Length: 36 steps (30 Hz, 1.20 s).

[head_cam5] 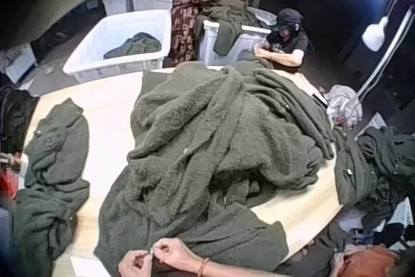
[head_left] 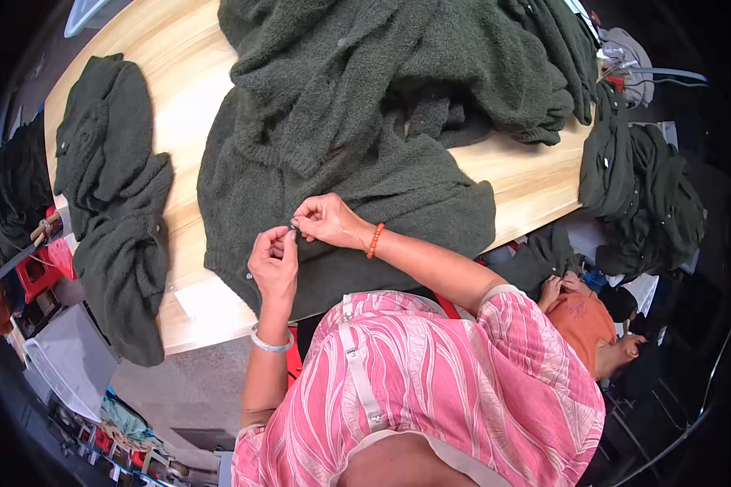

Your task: Trimming loose threads from green garments using small scissors.

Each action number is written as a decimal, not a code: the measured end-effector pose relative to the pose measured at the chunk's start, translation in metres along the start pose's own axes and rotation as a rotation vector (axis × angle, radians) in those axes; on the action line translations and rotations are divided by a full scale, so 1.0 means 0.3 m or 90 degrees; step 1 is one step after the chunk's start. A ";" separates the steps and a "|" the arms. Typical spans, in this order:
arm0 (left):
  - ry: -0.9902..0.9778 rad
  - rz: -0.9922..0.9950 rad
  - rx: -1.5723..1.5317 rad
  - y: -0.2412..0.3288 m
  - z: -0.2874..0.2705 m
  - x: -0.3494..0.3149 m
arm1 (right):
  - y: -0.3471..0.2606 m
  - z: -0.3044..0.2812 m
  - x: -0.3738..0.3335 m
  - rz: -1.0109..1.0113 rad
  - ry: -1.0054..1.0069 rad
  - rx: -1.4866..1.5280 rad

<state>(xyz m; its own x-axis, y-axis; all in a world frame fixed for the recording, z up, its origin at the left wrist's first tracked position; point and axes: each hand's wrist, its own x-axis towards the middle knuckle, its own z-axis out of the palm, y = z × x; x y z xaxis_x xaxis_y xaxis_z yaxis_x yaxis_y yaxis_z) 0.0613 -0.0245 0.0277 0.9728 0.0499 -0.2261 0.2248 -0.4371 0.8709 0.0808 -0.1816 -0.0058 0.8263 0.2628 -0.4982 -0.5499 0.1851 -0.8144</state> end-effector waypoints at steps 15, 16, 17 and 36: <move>0.058 0.007 -0.082 -0.043 0.066 0.010 | -0.057 0.011 -0.005 -0.169 0.097 -0.233; 0.058 0.008 -0.083 -0.043 0.066 0.010 | -0.067 0.009 -0.005 -0.191 0.077 -0.271; 0.059 0.016 -0.072 -0.039 0.064 0.007 | -0.079 0.007 -0.005 -0.212 0.058 -0.308; -0.165 -0.039 -0.268 -0.100 0.024 0.012 | -0.064 -0.037 0.008 -0.147 -0.020 -0.320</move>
<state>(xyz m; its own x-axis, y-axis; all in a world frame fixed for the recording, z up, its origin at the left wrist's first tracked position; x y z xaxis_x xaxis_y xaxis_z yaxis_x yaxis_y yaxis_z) 0.0577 -0.0178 -0.0022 0.9232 -0.1844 -0.3372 0.3362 -0.0379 0.9410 0.0947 -0.1949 0.0053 0.9100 0.2984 -0.2877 -0.2232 -0.2323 -0.9467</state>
